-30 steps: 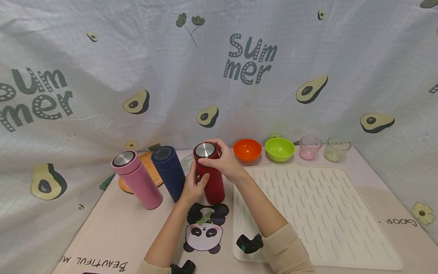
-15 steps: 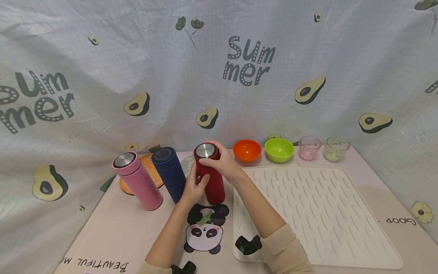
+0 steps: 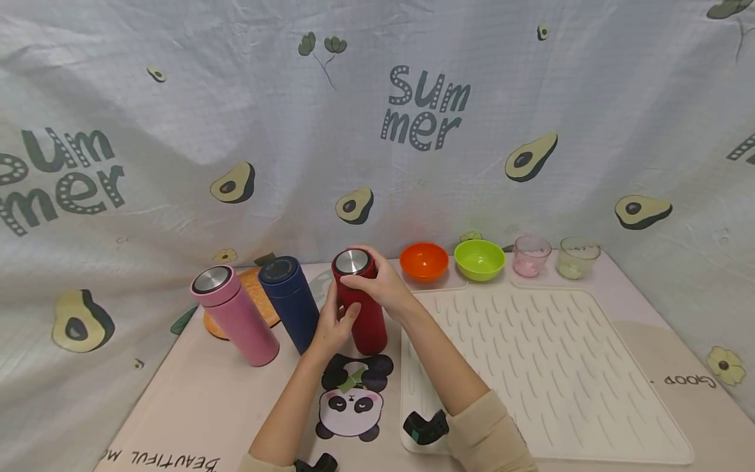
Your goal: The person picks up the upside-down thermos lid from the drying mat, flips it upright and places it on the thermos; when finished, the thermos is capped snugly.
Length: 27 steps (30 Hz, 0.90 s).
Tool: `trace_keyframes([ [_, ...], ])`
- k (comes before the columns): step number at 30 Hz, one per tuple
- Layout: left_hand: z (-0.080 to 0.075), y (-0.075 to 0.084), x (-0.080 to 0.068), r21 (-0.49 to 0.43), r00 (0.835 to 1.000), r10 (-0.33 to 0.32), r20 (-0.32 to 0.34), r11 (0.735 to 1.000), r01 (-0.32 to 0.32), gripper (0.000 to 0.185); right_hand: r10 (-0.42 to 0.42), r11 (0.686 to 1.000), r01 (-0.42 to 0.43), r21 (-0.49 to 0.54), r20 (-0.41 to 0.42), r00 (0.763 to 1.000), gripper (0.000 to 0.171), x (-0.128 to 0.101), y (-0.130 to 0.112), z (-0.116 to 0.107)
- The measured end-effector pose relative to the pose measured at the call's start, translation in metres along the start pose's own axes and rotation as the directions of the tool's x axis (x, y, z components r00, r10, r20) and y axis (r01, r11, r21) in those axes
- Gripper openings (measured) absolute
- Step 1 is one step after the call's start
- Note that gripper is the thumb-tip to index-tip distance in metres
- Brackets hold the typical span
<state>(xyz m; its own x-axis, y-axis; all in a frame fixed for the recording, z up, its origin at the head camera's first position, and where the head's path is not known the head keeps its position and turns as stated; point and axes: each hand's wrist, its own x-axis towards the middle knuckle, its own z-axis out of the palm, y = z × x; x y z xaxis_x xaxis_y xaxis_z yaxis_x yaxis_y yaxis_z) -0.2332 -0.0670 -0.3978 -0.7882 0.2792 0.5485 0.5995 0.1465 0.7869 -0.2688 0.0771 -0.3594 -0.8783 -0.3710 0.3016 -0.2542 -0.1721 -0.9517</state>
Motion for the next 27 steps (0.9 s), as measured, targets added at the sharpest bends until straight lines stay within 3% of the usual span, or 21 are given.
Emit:
trace_keyframes([
  [7, -0.002, 0.0, -0.003, -0.007, 1.0, -0.011, 0.007, 1.0, 0.011, 0.064, -0.005, 1.0, 0.004, -0.011, -0.067, 0.998, 0.055, 0.0, 0.0, 0.006],
  [14, 0.002, -0.036, -0.004, -0.001, 1.0, 0.015, -0.009, 1.0, -0.015, 0.069, 0.004, 0.999, -0.009, -0.041, -0.123, 0.992, 0.054, 0.001, 0.004, 0.009],
  [17, 0.0, -0.038, -0.004, 0.06, 1.0, 0.009, -0.008, 0.998, -0.008, 0.067, 0.0, 0.999, -0.007, -0.048, -0.129, 0.992, 0.053, 0.0, 0.007, 0.008],
  [22, -0.008, -0.034, -0.005, 0.222, 0.997, -0.074, -0.003, 0.972, 0.073, 0.064, 0.012, 0.999, -0.018, -0.042, -0.142, 0.99, 0.056, -0.002, 0.013, 0.008],
  [27, -0.017, -0.022, -0.016, 0.303, 0.982, -0.186, 0.04, 0.938, 0.165, 0.064, 0.074, 0.992, -0.088, -0.095, -0.135, 0.988, 0.062, -0.01, 0.023, 0.005],
])
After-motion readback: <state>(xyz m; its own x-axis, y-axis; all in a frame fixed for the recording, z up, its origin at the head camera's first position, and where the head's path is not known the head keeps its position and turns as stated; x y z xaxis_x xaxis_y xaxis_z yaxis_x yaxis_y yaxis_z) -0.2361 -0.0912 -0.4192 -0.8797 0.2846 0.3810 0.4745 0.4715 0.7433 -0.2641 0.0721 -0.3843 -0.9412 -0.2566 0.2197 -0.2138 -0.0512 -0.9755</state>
